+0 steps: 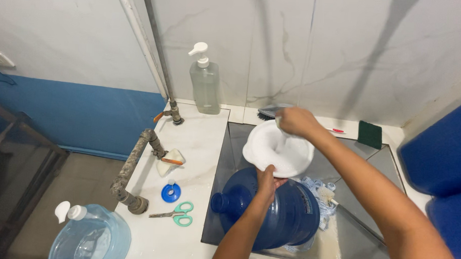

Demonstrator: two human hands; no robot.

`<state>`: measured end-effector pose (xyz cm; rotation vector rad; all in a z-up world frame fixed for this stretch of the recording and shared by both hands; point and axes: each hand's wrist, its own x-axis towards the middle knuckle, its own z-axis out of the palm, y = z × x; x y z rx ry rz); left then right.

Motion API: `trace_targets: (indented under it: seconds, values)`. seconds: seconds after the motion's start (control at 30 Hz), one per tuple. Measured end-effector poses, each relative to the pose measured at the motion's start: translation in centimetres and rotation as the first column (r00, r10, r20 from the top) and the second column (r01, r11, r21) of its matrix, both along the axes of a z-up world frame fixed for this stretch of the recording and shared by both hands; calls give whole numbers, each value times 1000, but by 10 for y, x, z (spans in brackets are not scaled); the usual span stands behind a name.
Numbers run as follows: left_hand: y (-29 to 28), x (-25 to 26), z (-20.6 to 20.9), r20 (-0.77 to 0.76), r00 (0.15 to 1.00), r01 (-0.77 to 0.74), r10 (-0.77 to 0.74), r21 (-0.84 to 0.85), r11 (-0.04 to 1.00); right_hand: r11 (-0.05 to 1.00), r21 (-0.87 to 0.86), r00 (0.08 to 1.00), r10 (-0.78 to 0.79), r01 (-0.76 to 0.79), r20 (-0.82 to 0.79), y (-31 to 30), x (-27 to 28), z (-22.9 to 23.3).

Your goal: The person scrubs the exterior and interior of a large blue plastic container using a sponge and a long-handled brush. They rinse the container with water from a tap, then repeat the process on a smaller blue water jug, scrubbing and rinsing it thoroughly.

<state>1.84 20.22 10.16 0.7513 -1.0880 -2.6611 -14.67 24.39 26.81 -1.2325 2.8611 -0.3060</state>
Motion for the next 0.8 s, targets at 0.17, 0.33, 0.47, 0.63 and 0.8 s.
trace_targets:
  seconds: [0.17, 0.33, 0.47, 0.63, 0.8]
  values:
    - [1, -9, -18, 24, 1000, -19, 18, 40, 999, 942, -168, 761, -122, 292, 637, 20, -50, -88]
    - [-2, -25, -36, 5, 1000, -20, 20, 167, 986, 795, 27, 318, -274, 606, 908, 3, -49, -85]
    - [-22, -12, -23, -21, 1000, -4, 6, 103, 995, 818, 17, 388, -291, 575, 874, -17, -36, -55]
    - [-48, 9, 11, 64, 997, -56, 50, 97, 994, 782, 5, 278, -228, 623, 933, -30, -8, -20]
    - [-88, 26, 10, 3, 994, -113, 113, 95, 989, 863, -239, 379, 60, 446, 924, -73, 22, -3]
